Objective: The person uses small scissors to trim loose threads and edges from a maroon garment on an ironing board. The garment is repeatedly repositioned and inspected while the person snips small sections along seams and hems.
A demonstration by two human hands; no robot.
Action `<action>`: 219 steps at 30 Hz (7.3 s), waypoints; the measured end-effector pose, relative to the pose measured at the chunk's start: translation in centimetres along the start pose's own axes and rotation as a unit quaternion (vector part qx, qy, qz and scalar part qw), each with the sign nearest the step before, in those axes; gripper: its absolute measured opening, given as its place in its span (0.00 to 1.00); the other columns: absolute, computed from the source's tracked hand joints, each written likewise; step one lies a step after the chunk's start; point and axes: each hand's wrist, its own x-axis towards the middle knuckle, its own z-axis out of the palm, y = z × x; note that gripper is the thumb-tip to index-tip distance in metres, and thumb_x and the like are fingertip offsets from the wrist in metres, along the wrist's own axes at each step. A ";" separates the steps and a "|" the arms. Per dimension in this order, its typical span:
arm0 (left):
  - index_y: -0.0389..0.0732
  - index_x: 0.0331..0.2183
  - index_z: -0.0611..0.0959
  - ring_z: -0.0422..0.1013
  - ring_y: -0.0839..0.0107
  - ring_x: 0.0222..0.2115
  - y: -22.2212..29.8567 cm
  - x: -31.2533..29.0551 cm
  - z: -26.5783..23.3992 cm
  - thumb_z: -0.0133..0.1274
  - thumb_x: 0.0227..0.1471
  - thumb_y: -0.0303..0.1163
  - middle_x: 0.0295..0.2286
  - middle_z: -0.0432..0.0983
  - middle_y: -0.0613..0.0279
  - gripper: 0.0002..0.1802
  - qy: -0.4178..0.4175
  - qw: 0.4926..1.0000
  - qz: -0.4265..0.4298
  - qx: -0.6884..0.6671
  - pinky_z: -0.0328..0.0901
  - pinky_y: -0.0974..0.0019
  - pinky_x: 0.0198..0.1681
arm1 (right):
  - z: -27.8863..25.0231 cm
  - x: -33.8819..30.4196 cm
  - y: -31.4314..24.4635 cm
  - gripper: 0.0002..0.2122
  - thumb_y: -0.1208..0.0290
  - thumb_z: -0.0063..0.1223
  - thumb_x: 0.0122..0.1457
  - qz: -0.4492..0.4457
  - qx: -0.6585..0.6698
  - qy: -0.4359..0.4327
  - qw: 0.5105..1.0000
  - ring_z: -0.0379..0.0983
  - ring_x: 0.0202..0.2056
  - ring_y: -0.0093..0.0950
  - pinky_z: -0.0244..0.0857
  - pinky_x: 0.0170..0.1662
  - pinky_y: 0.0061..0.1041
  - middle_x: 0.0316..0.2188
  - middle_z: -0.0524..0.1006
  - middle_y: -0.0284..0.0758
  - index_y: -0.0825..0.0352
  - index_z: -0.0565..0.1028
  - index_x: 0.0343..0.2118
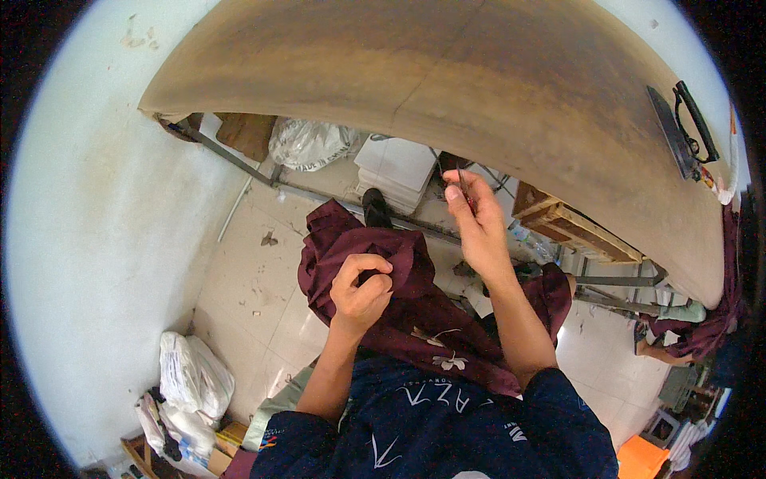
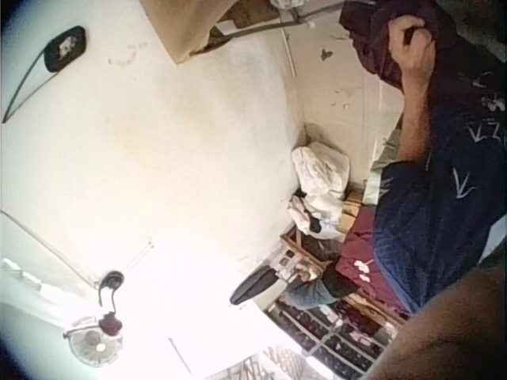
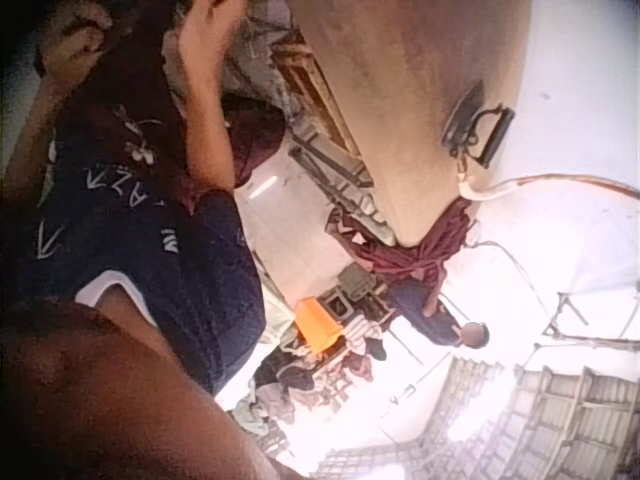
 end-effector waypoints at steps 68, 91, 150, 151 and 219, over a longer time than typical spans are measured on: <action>0.37 0.18 0.77 0.74 0.66 0.28 -0.3 -0.1 -0.4 0.58 0.24 0.14 0.29 0.76 0.58 0.11 -0.025 0.999 0.027 -0.008 0.69 0.68 0.29 | -0.4 -5.3 0.4 0.14 0.71 0.61 0.58 -0.012 0.064 -0.077 0.995 0.65 0.31 0.16 0.61 0.36 0.15 0.29 0.70 0.26 0.68 0.78 0.46; 0.42 0.19 0.65 0.70 0.73 0.33 -0.2 -0.5 -0.1 0.67 0.43 0.20 0.35 0.74 0.58 0.23 0.058 0.962 -0.238 -0.121 0.65 0.71 0.36 | 0.0 -2.5 3.2 0.10 0.65 0.55 0.64 0.109 0.078 -0.063 0.989 0.64 0.26 0.17 0.61 0.30 0.20 0.23 0.72 0.27 0.68 0.77 0.36; 0.35 0.36 0.76 0.78 0.70 0.27 -2.3 3.2 -4.3 0.45 0.65 0.29 0.30 0.81 0.52 0.08 0.157 0.914 -0.345 -0.142 0.72 0.67 0.34 | 0.1 -5.3 2.2 0.07 0.73 0.60 0.59 0.185 0.368 -0.077 0.908 0.74 0.31 0.18 0.69 0.38 0.21 0.31 0.80 0.28 0.70 0.80 0.38; 0.36 0.35 0.76 0.78 0.71 0.26 -4.5 3.0 -6.1 0.44 0.66 0.30 0.30 0.81 0.52 0.10 0.178 0.922 -0.342 -0.035 0.71 0.69 0.33 | 0.1 -5.4 2.0 0.07 0.73 0.60 0.59 0.180 0.377 -0.080 0.905 0.74 0.31 0.18 0.69 0.38 0.21 0.31 0.80 0.28 0.70 0.80 0.38; 0.32 0.39 0.82 0.71 0.78 0.35 -0.1 -2.0 -1.1 0.57 0.58 0.27 0.37 0.78 0.64 0.09 0.146 0.845 -0.439 -0.268 0.66 0.74 0.42 | 0.8 -4.1 0.7 0.11 0.81 0.62 0.52 -0.254 -0.167 0.136 0.943 0.71 0.24 0.22 0.68 0.31 0.21 0.31 0.75 0.31 0.64 0.81 0.39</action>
